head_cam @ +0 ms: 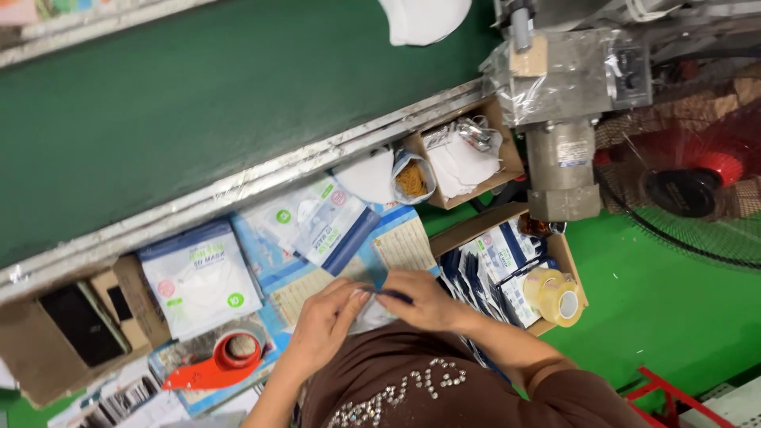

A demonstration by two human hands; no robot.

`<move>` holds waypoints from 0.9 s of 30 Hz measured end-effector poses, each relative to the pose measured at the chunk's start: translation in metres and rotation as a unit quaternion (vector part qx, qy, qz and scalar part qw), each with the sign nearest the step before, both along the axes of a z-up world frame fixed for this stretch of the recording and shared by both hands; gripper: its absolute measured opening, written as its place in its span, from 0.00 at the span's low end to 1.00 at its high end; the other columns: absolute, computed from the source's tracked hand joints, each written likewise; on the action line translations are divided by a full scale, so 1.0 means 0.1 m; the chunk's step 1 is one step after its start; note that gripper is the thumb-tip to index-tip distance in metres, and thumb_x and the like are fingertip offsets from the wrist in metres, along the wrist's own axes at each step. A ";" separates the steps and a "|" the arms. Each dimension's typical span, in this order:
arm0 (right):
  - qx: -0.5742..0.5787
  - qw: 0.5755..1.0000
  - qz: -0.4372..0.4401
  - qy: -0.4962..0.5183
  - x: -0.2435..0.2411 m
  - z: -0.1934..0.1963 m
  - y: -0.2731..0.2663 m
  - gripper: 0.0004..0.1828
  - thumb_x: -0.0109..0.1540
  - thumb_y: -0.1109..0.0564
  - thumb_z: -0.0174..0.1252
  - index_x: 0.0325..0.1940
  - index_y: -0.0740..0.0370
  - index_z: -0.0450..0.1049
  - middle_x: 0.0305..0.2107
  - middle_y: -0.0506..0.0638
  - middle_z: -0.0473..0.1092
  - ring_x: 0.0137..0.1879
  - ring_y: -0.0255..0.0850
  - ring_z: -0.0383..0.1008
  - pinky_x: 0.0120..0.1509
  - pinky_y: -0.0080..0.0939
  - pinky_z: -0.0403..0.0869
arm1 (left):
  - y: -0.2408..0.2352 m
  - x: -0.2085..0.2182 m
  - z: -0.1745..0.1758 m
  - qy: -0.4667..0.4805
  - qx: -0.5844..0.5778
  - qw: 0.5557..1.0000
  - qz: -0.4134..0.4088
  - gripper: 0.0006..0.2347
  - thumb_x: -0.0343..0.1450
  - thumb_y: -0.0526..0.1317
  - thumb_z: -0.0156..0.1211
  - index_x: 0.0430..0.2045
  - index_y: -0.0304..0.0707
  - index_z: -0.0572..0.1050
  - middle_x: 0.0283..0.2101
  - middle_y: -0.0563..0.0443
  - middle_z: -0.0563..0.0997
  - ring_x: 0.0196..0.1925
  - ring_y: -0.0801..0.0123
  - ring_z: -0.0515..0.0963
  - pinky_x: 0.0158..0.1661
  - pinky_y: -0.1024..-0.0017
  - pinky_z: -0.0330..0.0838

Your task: Picking face masks from a conveyor belt and placing them into individual plastic packets.

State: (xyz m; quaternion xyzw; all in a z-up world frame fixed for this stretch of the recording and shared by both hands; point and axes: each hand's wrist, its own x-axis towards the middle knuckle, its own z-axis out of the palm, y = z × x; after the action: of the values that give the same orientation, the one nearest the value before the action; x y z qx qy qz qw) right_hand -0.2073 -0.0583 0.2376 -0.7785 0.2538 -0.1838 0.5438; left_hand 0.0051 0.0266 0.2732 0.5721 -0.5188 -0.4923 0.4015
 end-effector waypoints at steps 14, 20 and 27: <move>-0.031 0.996 -0.033 -0.072 -0.05 -0.06 0.06 0.14 0.68 0.59 0.62 0.34 0.68 0.66 0.29 0.56 0.65 0.33 0.50 0.68 0.39 0.48 0.67 | 0.20 -0.02 -1.33 -0.137 -0.137 0.973 0.122 0.04 0.65 0.35 0.67 0.27 0.33 0.81 0.27 0.45 0.82 0.26 0.63 0.83 0.29 0.71 0.74; 0.007 0.995 -0.063 -0.073 -0.15 -0.12 0.17 0.11 0.69 0.60 0.62 0.38 0.69 0.69 0.31 0.56 0.67 0.35 0.50 0.71 0.40 0.48 0.69 | -0.02 0.08 -1.55 -0.066 -0.189 0.974 0.105 0.04 0.65 0.35 0.69 0.24 0.36 0.79 0.27 0.46 0.82 0.29 0.63 0.82 0.36 0.68 0.73; 0.030 0.994 -0.045 -0.092 -0.15 -0.09 0.16 0.08 0.65 0.61 0.61 0.44 0.69 0.73 0.36 0.57 0.72 0.43 0.52 0.76 0.46 0.46 0.73 | 0.20 0.12 -2.56 -0.021 -0.133 0.991 -0.005 0.07 0.57 0.38 0.78 0.18 0.37 0.84 0.18 0.50 0.83 0.20 0.67 0.84 0.26 0.71 0.78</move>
State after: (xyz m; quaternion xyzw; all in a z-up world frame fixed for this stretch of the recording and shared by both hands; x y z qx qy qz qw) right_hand -0.2222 -0.0423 0.2286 -0.7293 0.2432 -0.2708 0.5793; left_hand 0.0175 0.0468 0.0168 0.5209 -0.5907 -0.4090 0.4608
